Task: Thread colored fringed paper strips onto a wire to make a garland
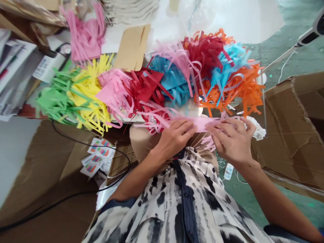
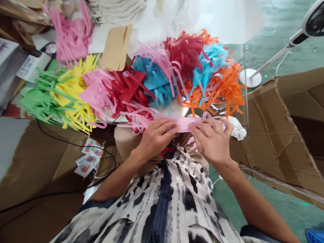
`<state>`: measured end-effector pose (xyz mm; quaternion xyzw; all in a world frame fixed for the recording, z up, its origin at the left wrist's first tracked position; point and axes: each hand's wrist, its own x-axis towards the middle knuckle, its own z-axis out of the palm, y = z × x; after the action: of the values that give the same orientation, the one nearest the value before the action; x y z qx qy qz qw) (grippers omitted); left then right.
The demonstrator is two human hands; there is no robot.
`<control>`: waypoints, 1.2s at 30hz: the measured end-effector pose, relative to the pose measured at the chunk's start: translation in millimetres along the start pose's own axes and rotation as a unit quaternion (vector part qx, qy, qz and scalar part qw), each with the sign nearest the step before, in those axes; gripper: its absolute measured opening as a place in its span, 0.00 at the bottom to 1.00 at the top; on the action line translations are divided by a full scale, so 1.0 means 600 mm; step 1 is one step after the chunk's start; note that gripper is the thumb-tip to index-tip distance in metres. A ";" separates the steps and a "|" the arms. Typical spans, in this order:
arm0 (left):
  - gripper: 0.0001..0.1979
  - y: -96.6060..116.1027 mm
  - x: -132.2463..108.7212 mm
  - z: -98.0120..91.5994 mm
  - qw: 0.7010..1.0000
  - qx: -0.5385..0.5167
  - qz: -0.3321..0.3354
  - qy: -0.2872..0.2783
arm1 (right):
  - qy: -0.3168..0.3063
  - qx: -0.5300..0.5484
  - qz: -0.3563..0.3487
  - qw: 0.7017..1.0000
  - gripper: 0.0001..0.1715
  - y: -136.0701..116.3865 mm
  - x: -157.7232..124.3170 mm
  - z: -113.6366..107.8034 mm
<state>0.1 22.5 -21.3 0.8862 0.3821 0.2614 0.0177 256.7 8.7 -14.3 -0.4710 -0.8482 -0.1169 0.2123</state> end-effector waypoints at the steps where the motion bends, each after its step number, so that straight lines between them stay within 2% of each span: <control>1: 0.10 -0.005 -0.004 -0.001 1.000 -0.005 -0.021 -0.003 | -0.008 0.013 0.013 1.000 0.08 0.002 0.004 -0.003; 3: 0.09 -0.012 -0.010 -0.010 0.998 -0.021 -0.067 -0.001 | -0.034 0.033 0.049 0.998 0.06 0.005 0.013 -0.008; 7: 0.09 -0.021 -0.005 -0.026 0.988 -0.051 -0.148 0.008 | -0.096 0.024 0.117 0.988 0.13 0.002 0.033 -0.012; 12: 0.11 -0.025 0.018 -0.028 0.980 -0.024 -0.197 -0.019 | -0.123 -0.010 0.146 0.982 0.16 -0.008 0.049 -0.006; 18: 0.10 -0.029 0.036 -0.027 0.980 0.039 -0.184 -0.068 | -0.132 -0.030 0.138 0.981 0.16 -0.013 0.061 -0.006; 23: 0.11 -0.035 0.038 -0.029 0.982 0.055 -0.156 -0.086 | -0.037 -0.028 0.124 0.991 0.11 -0.010 0.058 0.004; 25: 0.11 -0.035 0.039 -0.031 0.983 0.057 -0.152 -0.088 | -0.020 -0.022 0.124 0.992 0.10 -0.008 0.056 0.008; 31: 0.12 -0.036 0.044 -0.034 0.980 0.070 -0.158 -0.103 | -0.084 -0.030 0.115 0.989 0.16 0.004 0.066 0.010; 36: 0.13 -0.038 0.044 -0.036 0.979 0.073 -0.173 -0.084 | -0.141 -0.019 0.119 0.983 0.16 0.007 0.082 0.000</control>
<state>-10.4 53.2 3.9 0.8246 0.5446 0.1504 0.0298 237.6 47.8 8.6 -0.5843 -0.8052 -0.0387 0.0938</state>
